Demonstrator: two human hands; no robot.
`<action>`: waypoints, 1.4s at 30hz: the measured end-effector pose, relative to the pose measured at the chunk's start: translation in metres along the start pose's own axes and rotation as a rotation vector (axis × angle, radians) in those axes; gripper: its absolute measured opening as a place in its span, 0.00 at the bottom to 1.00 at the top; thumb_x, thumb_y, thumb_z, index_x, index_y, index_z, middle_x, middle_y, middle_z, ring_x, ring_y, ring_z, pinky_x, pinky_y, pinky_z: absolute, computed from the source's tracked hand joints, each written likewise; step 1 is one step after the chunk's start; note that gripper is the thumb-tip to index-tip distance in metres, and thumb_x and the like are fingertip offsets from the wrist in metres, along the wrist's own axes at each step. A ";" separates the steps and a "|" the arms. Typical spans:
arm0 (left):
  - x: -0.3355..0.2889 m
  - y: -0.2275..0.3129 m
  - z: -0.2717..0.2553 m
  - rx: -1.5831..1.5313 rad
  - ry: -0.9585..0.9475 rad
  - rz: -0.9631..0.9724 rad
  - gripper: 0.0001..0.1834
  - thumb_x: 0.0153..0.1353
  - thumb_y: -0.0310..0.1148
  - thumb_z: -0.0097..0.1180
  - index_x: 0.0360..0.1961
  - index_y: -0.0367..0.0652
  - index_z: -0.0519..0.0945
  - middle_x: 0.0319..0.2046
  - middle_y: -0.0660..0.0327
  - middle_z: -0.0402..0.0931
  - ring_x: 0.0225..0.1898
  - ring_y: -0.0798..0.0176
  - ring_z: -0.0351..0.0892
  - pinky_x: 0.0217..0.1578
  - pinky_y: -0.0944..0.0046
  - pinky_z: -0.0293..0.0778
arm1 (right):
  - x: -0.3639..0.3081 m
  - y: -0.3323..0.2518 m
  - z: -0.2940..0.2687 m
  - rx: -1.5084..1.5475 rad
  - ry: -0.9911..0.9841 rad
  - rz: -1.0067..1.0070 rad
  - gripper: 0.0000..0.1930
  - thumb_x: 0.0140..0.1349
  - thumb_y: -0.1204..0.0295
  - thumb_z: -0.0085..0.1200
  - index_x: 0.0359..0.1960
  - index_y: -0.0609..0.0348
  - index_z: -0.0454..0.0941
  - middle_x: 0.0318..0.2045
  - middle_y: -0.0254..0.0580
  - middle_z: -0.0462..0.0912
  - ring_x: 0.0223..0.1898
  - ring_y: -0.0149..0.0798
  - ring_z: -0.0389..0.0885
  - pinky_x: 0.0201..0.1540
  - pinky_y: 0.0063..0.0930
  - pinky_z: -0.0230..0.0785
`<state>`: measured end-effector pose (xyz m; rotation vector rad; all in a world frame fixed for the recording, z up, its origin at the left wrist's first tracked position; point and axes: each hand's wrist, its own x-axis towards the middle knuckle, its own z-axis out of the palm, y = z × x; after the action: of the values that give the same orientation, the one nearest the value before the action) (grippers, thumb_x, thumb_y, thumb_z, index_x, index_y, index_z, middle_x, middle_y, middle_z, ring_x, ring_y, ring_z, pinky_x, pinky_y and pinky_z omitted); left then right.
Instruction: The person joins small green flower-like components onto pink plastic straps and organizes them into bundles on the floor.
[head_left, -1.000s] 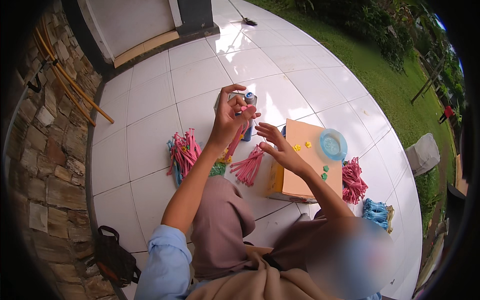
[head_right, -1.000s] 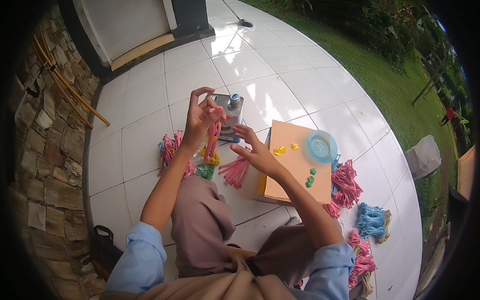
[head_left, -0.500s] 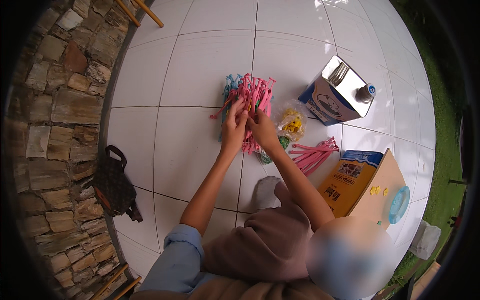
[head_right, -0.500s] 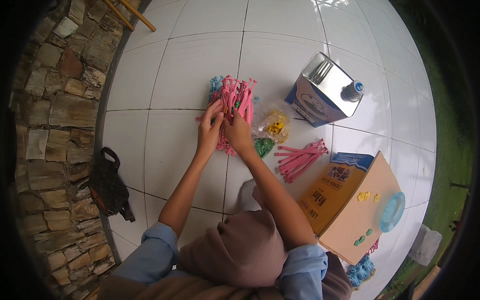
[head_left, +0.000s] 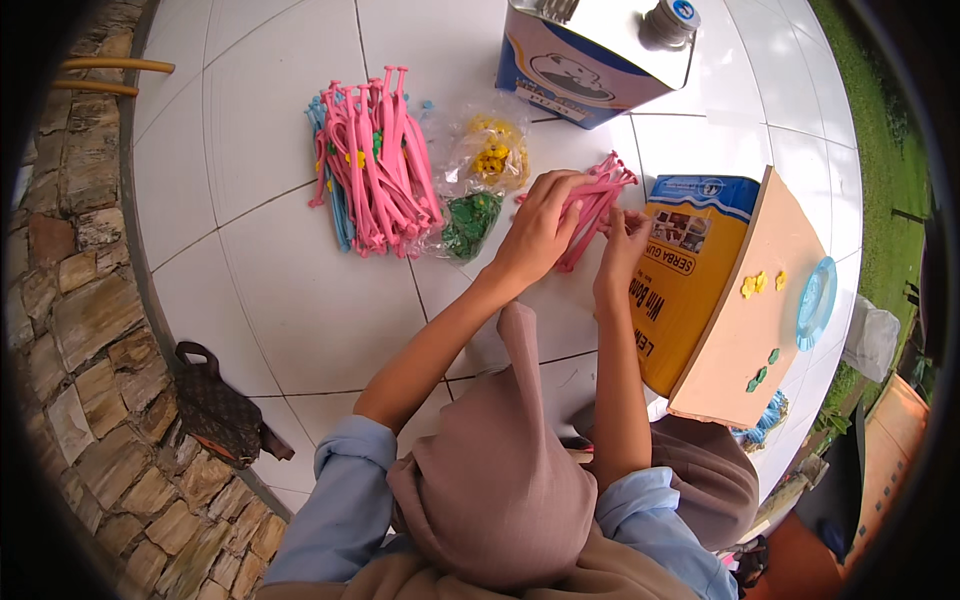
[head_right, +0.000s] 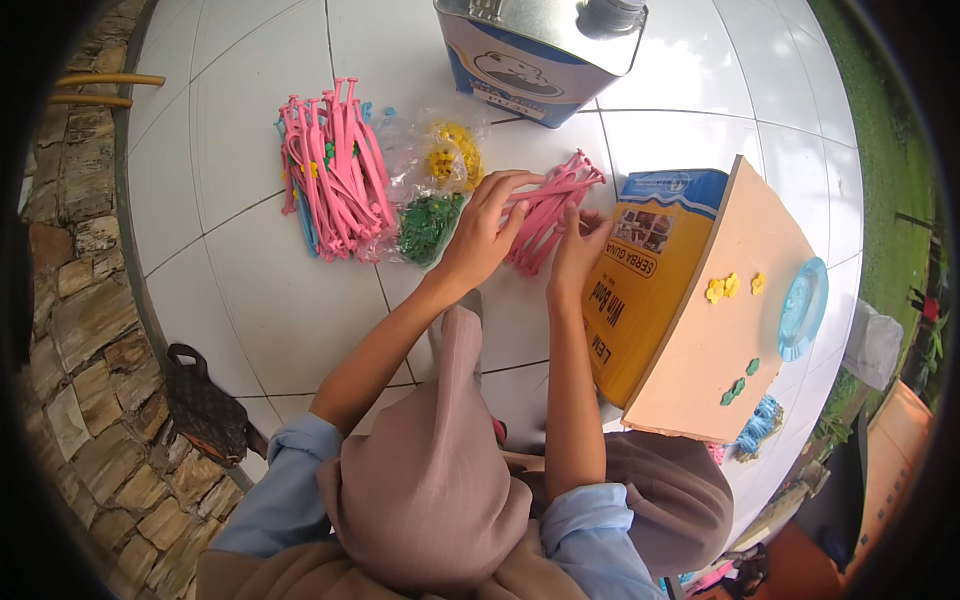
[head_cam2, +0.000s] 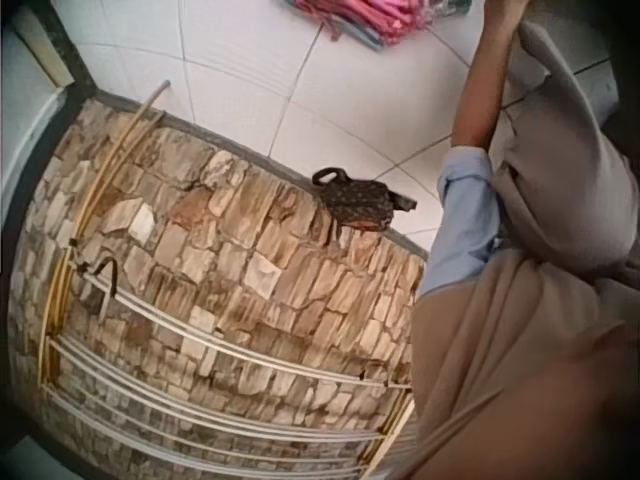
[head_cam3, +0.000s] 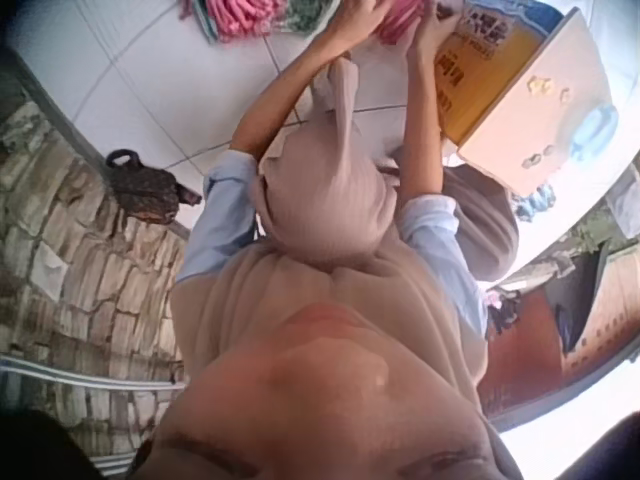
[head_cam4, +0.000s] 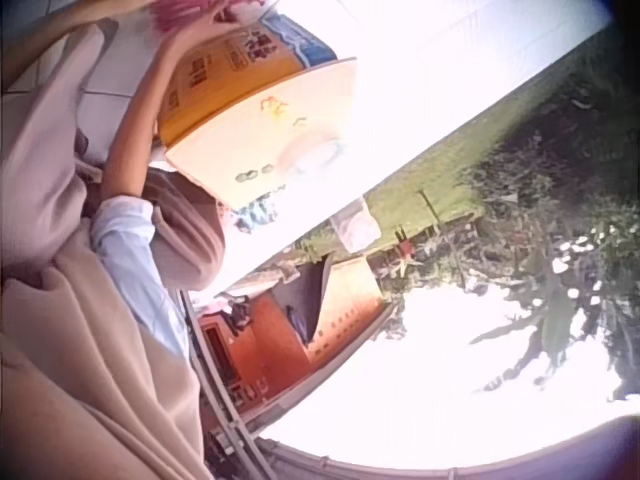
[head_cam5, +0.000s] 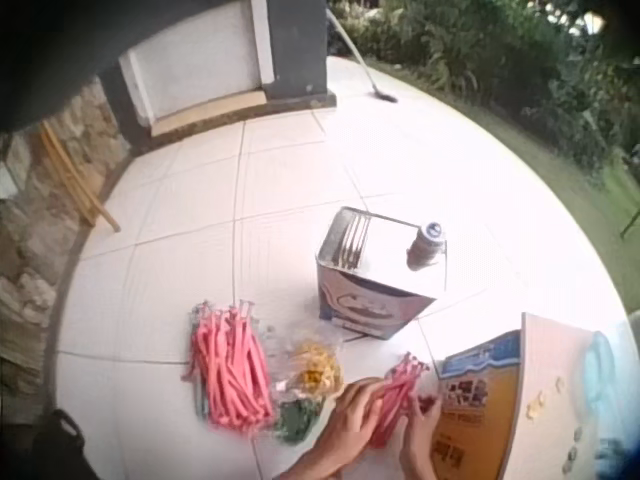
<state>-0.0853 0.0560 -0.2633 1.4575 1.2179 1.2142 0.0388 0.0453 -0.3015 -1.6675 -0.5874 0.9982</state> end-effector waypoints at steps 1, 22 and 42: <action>0.001 -0.020 0.013 0.209 -0.070 0.042 0.17 0.54 0.20 0.46 0.47 0.37 0.68 0.44 0.52 0.68 0.47 0.52 0.69 0.47 0.59 0.68 | 0.006 0.015 -0.007 -0.100 0.008 0.083 0.13 0.58 0.73 0.51 0.40 0.62 0.62 0.31 0.41 0.74 0.32 0.32 0.74 0.37 0.20 0.68; -0.041 0.078 -0.011 -0.019 -0.013 0.144 0.16 0.55 0.20 0.50 0.45 0.40 0.67 0.34 0.61 0.74 0.35 0.70 0.74 0.35 0.71 0.68 | -0.088 -0.113 -0.014 0.165 -0.091 -0.191 0.23 0.59 0.78 0.46 0.54 0.63 0.51 0.32 0.41 0.72 0.34 0.32 0.76 0.37 0.24 0.70; -0.003 0.336 0.007 0.389 -0.205 0.443 0.16 0.59 0.41 0.52 0.34 0.38 0.69 0.23 0.56 0.72 0.21 0.61 0.71 0.26 0.63 0.68 | -0.146 -0.340 -0.173 -0.777 0.441 -1.593 0.28 0.52 0.69 0.58 0.54 0.56 0.61 0.42 0.40 0.72 0.51 0.40 0.64 0.59 0.46 0.46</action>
<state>-0.0278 0.0006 0.0628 2.1709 1.0595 1.1068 0.1401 -0.0515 0.0825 -1.2873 -1.6809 -0.8134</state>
